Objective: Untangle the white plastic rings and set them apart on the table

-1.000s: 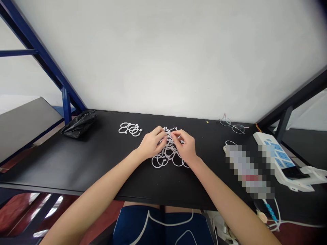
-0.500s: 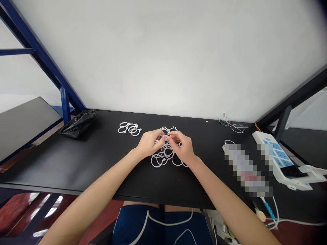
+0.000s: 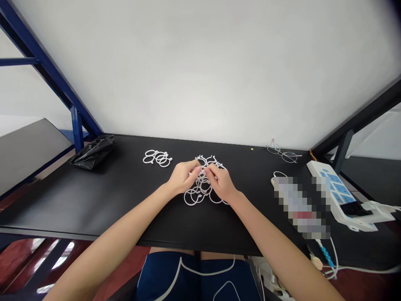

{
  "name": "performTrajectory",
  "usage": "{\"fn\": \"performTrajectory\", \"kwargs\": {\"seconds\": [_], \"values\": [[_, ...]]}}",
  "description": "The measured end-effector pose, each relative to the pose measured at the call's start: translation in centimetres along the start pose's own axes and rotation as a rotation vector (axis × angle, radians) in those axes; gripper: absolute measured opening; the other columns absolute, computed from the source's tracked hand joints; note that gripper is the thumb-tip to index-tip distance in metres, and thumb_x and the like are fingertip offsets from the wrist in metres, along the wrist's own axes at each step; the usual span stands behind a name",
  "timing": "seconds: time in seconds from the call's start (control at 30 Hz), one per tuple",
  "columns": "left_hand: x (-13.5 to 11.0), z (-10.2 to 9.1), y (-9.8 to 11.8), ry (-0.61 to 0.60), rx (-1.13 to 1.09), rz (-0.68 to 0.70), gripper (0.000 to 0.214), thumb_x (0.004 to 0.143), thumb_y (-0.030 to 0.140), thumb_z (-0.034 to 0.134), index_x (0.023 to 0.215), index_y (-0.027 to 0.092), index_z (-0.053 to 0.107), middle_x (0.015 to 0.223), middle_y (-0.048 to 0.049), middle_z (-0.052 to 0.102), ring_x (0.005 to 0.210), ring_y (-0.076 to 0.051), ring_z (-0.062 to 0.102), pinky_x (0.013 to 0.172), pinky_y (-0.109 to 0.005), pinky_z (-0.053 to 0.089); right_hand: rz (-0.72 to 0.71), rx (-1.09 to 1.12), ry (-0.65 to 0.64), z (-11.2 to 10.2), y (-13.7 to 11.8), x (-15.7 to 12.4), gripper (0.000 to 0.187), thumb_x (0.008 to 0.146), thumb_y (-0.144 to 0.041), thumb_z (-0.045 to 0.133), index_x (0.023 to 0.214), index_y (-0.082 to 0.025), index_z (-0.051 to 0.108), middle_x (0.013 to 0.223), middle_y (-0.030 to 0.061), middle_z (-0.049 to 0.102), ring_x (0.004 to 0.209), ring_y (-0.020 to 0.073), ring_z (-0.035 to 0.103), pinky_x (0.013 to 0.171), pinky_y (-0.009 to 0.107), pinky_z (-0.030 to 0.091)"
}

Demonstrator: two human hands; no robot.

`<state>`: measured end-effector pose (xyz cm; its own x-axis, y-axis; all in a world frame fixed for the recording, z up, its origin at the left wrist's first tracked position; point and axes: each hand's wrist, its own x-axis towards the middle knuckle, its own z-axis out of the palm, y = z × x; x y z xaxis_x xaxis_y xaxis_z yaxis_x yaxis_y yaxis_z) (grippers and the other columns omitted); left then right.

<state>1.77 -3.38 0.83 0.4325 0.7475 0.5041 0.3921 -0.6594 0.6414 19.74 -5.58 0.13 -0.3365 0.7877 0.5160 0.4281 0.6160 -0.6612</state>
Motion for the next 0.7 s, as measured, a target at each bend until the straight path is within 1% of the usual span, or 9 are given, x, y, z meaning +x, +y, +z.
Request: {"fn": "performTrajectory", "kwargs": {"seconds": [0.1,0.2,0.33,0.47,0.57,0.7], "values": [[0.05,0.20,-0.04,0.028,-0.072,-0.033,0.049,0.099,0.042,0.024,0.073,0.016,0.055,0.061,0.0004,0.050,0.057,-0.012,0.045,0.059,-0.026,0.036,0.011,-0.029,-0.004,0.17,-0.05,-0.04,0.027,0.100,-0.032,0.039,0.075,-0.022,0.039,0.057,-0.0064,0.038,0.046,0.0089,0.035,0.049,0.024,0.028],[0.09,0.33,0.00,0.042,-0.092,-0.080,0.050,0.099,0.043,0.024,0.071,0.015,0.055,0.059,0.0007,0.049,0.056,-0.013,0.045,0.058,-0.026,0.036,0.007,-0.058,0.016,0.38,-0.20,-0.06,0.027,0.100,-0.031,0.038,0.075,-0.022,0.038,0.056,-0.0063,0.038,0.046,0.0091,0.036,0.049,0.024,0.028],[0.07,0.43,0.05,0.046,-0.127,-0.127,0.049,0.098,0.041,0.025,0.073,0.015,0.057,0.062,-0.0010,0.055,0.060,-0.014,0.049,0.061,-0.027,0.039,0.011,-0.069,0.051,0.54,-0.29,-0.05,0.026,0.099,-0.031,0.038,0.075,-0.022,0.039,0.056,-0.0063,0.037,0.046,0.0094,0.036,0.049,0.023,0.028],[0.11,0.37,0.19,0.028,-0.112,-0.139,0.049,0.097,0.042,0.026,0.073,0.014,0.058,0.061,-0.0010,0.055,0.059,-0.014,0.048,0.060,-0.027,0.037,0.019,-0.070,0.066,0.58,-0.29,-0.03,0.026,0.099,-0.031,0.038,0.074,-0.023,0.038,0.055,-0.0063,0.037,0.045,0.0096,0.036,0.049,0.023,0.028],[0.18,0.25,0.36,0.019,-0.111,-0.153,0.048,0.097,0.041,0.026,0.072,0.014,0.057,0.060,-0.0007,0.053,0.059,-0.014,0.047,0.060,-0.027,0.036,0.024,-0.070,0.068,0.58,-0.40,-0.05,0.026,0.099,-0.030,0.038,0.074,-0.023,0.036,0.054,-0.0065,0.036,0.045,0.0097,0.035,0.049,0.024,0.028],[0.23,0.17,0.43,-0.007,-0.122,-0.196,0.047,0.096,0.041,0.027,0.071,0.015,0.056,0.056,0.0012,0.047,0.056,-0.013,0.042,0.057,-0.027,0.033,0.035,-0.067,0.072,0.59,-0.53,-0.06,0.028,0.099,-0.031,0.037,0.073,-0.023,0.035,0.053,-0.0067,0.036,0.044,0.0098,0.035,0.049,0.024,0.028]]}}
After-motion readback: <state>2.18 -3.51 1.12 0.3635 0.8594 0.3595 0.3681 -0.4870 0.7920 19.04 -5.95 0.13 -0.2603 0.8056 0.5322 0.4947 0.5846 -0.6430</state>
